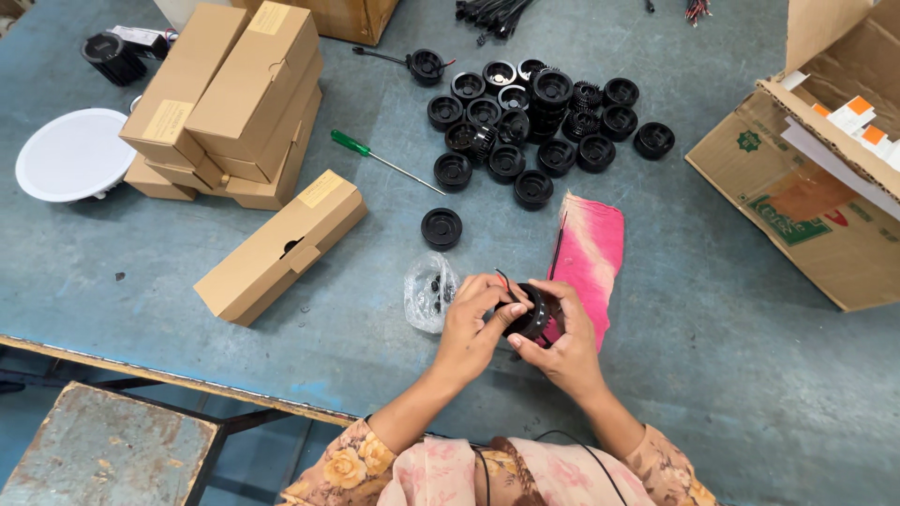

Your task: The person stacks small cardboard boxes on a workbench, then unpacks a plastic bag containing small black components. They pick up a black circular device with wires and insert a small black piece into it, repeating the process with another unit.

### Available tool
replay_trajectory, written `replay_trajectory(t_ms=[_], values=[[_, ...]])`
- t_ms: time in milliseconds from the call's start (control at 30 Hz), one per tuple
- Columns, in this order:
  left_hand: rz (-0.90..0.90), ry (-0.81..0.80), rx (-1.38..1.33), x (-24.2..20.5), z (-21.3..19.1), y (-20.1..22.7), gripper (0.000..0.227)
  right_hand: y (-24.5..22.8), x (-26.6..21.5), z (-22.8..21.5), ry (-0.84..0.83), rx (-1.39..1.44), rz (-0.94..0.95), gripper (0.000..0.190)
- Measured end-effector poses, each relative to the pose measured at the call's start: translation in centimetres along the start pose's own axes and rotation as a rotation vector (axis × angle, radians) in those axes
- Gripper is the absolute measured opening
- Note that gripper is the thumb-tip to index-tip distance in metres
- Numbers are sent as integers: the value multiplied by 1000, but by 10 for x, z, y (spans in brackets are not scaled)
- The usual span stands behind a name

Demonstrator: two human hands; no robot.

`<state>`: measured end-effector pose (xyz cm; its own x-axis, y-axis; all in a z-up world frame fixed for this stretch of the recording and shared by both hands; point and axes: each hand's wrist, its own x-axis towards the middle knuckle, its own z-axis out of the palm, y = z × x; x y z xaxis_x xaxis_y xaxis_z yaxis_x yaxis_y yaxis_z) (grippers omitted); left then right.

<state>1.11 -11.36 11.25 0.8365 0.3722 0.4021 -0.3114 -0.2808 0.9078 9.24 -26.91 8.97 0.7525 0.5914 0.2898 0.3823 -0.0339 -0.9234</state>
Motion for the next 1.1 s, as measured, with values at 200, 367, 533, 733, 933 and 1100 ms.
replay_trajectory(t_ms=[200, 367, 533, 733, 933, 1100], values=[[-147, 33, -135, -4, 3, -13, 16, 21, 1, 13, 19, 203, -90, 75], [-174, 76, -217, 2, 8, -13, 16, 26, 3, 13, 32, 179, -87, 76], [-185, -50, -233, 8, -5, -4, 38, 28, 7, 11, 69, 260, -39, 78], [-30, -140, 61, 16, -8, 18, 55, 22, 15, 11, 116, 224, -167, 81], [123, -142, 140, 23, -13, 30, 59, 41, 2, -15, 34, 37, -98, 53], [64, -201, 78, 23, -15, 35, 76, 68, -19, -18, 88, 97, -49, 25]])
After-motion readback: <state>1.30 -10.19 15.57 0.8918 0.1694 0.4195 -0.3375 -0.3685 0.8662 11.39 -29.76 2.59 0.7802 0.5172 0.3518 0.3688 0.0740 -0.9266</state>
